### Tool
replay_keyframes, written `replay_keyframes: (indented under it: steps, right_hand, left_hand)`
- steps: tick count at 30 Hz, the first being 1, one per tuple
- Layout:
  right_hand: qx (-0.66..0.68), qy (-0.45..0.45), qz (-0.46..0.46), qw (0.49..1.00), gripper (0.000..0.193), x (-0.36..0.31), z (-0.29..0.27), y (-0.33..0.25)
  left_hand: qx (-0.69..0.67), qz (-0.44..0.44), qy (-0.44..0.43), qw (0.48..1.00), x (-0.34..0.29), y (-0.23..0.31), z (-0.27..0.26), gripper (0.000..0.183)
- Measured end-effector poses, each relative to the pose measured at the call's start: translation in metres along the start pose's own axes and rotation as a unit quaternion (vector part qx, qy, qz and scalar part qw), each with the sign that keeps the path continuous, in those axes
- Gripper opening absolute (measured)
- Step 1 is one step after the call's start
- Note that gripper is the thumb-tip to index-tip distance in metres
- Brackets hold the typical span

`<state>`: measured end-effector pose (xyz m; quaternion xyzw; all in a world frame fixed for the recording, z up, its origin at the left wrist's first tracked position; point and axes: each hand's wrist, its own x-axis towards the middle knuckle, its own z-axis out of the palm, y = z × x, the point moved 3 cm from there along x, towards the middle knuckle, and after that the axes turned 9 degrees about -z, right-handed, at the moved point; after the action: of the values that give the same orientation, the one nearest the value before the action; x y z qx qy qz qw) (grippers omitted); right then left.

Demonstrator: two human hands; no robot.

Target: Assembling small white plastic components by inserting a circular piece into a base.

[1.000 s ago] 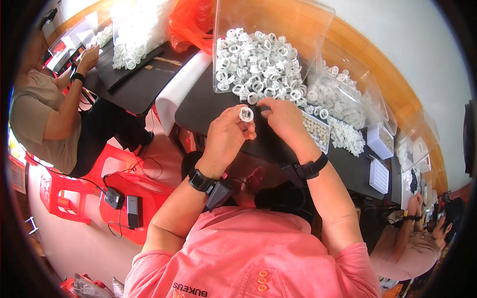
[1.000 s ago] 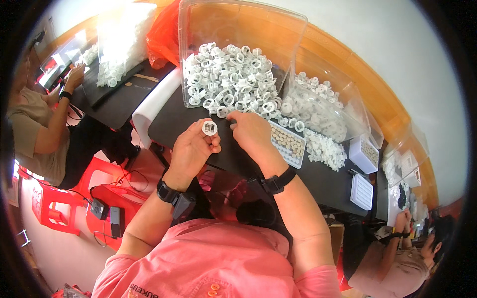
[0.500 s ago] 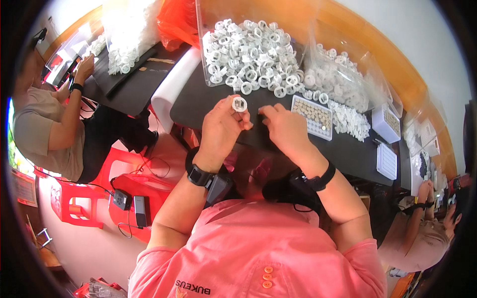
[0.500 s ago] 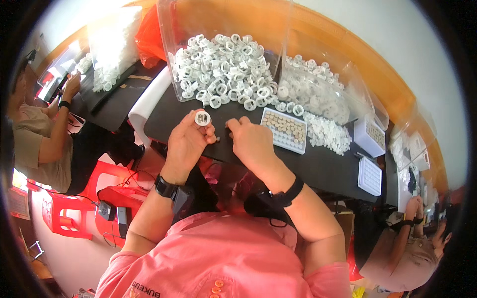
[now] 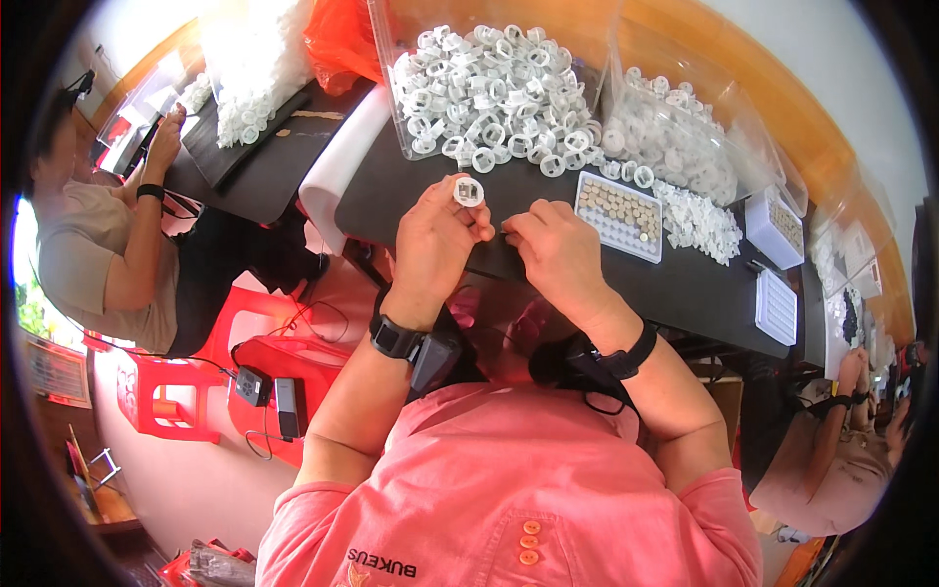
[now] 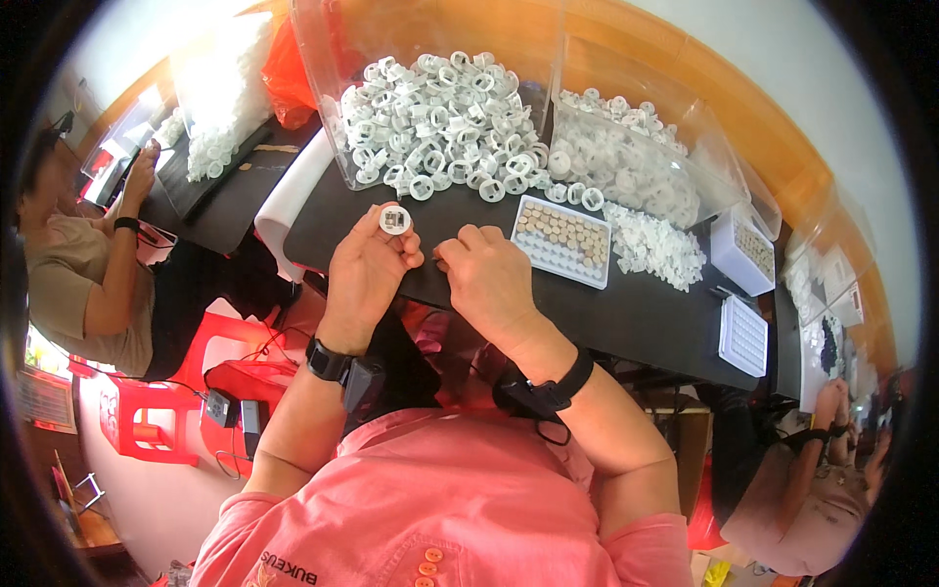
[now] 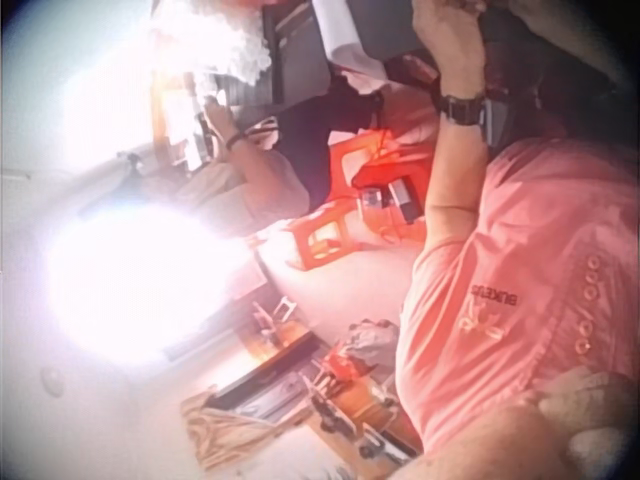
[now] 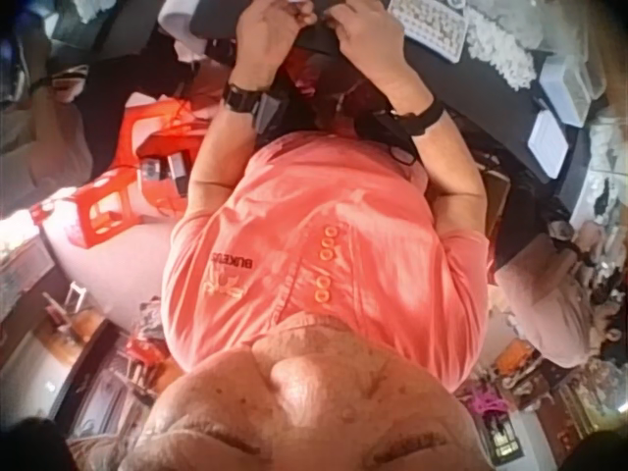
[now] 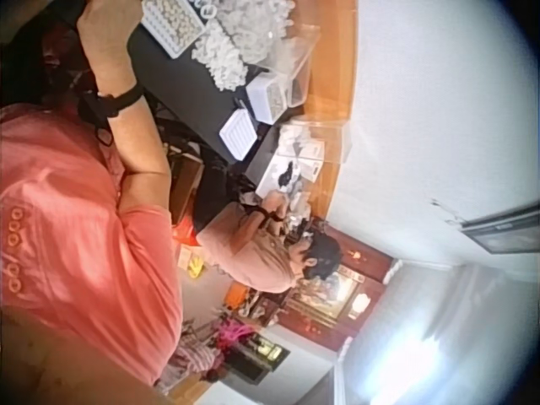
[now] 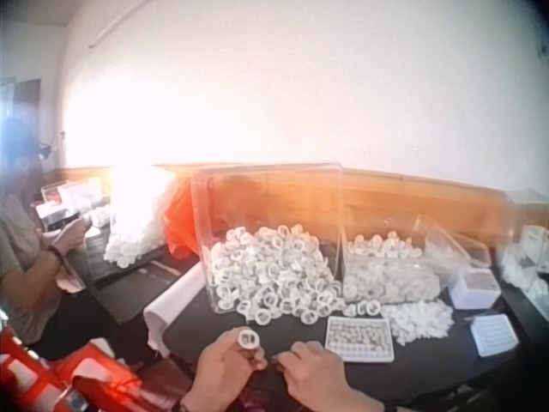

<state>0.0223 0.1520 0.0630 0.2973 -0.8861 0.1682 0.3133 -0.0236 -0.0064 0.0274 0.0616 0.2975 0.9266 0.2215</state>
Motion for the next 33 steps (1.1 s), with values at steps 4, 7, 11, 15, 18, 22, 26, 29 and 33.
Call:
replay_keyframes:
  steps: [4,7,11,15,18,22,26,29,33]
  right_hand:
    - [0.024,0.032,0.007,0.999,0.012,-0.004,-0.003,0.002]
    - [0.034,0.036,0.017,0.999,0.011,-0.007,-0.004,0.000]
    - [0.011,0.019,-0.001,1.000,0.011,-0.008,-0.005,-0.006]
    - [-0.001,0.000,-0.014,1.000,0.009,-0.010,-0.003,-0.006]
    - [-0.010,-0.007,-0.022,1.000,0.008,-0.017,-0.005,-0.009]
    - [-0.006,0.013,-0.049,0.999,0.012,-0.028,-0.017,-0.017]
    - [0.013,0.006,-0.090,0.996,0.016,-0.036,-0.027,-0.019]
    - [0.016,0.012,-0.107,0.994,0.016,-0.046,-0.029,-0.017]
    - [0.001,0.056,-0.117,0.992,0.013,-0.056,-0.028,-0.017]
  left_hand:
    - [0.003,0.005,0.005,1.000,-0.001,0.001,0.001,0.025]
    - [0.003,0.008,0.006,1.000,-0.001,0.000,0.000,0.025]
    - [0.004,0.007,0.008,1.000,0.000,0.000,0.002,0.025]
    - [0.011,0.003,0.009,1.000,-0.001,0.000,0.002,0.024]
    - [0.016,0.004,0.008,1.000,0.000,0.000,0.002,0.024]
    - [0.017,0.003,0.018,1.000,-0.001,0.000,0.003,0.024]
    - [0.025,-0.011,0.024,0.999,-0.001,-0.001,0.005,0.025]
    - [0.062,-0.017,0.034,0.997,0.000,-0.002,0.011,0.024]
    - [0.080,-0.025,0.021,0.996,-0.003,-0.010,0.023,0.025]
